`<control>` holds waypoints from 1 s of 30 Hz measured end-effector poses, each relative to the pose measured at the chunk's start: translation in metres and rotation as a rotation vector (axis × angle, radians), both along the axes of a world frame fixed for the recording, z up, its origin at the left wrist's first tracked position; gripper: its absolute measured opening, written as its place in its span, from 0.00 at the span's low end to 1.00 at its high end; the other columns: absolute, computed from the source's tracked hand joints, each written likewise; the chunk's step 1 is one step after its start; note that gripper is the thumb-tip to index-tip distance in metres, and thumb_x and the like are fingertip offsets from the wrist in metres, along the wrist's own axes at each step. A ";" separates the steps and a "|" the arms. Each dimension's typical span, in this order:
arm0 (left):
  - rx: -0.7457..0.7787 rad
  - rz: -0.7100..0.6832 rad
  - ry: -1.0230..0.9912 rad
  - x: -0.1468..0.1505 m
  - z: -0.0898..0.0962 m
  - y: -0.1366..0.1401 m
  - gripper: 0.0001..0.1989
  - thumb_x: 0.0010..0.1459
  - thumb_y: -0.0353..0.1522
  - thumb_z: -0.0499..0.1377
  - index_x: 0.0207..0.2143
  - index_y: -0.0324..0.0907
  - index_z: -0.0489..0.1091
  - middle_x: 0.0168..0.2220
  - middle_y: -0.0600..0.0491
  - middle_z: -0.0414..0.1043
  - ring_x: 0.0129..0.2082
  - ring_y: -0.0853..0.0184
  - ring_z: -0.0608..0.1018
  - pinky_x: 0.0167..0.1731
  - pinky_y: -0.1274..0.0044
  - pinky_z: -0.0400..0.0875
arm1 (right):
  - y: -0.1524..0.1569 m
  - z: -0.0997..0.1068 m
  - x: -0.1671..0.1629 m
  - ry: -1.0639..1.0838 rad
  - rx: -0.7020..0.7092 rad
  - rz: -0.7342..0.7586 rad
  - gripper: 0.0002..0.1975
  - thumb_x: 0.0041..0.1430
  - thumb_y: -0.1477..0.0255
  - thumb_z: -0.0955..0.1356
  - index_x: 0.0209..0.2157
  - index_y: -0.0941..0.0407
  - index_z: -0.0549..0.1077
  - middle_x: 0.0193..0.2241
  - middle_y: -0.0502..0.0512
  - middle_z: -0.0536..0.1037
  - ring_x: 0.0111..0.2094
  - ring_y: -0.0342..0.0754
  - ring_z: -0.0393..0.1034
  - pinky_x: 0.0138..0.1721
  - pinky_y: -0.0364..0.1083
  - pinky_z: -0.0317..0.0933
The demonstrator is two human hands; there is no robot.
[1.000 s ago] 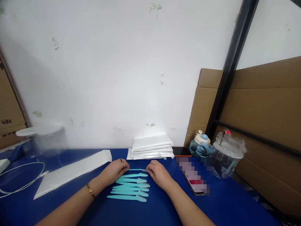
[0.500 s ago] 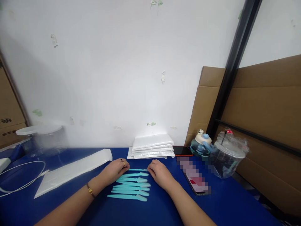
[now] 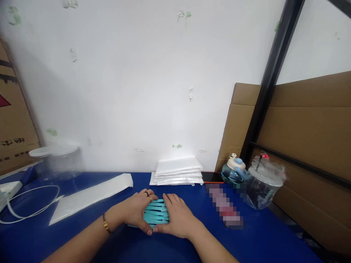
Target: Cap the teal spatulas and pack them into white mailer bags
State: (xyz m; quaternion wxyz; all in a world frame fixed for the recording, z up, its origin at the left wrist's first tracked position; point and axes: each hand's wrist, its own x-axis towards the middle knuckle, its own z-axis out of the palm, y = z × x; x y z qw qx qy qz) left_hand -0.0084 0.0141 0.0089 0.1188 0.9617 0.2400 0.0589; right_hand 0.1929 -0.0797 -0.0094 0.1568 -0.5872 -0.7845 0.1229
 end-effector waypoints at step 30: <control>0.178 0.163 0.004 -0.009 0.011 -0.019 0.41 0.34 0.46 0.66 0.52 0.47 0.60 0.51 0.45 0.67 0.50 0.51 0.69 0.47 0.64 0.63 | -0.013 -0.002 -0.029 -0.445 0.107 -0.218 0.15 0.54 0.80 0.62 0.43 0.54 0.68 0.35 0.61 0.77 0.33 0.56 0.74 0.30 0.46 0.60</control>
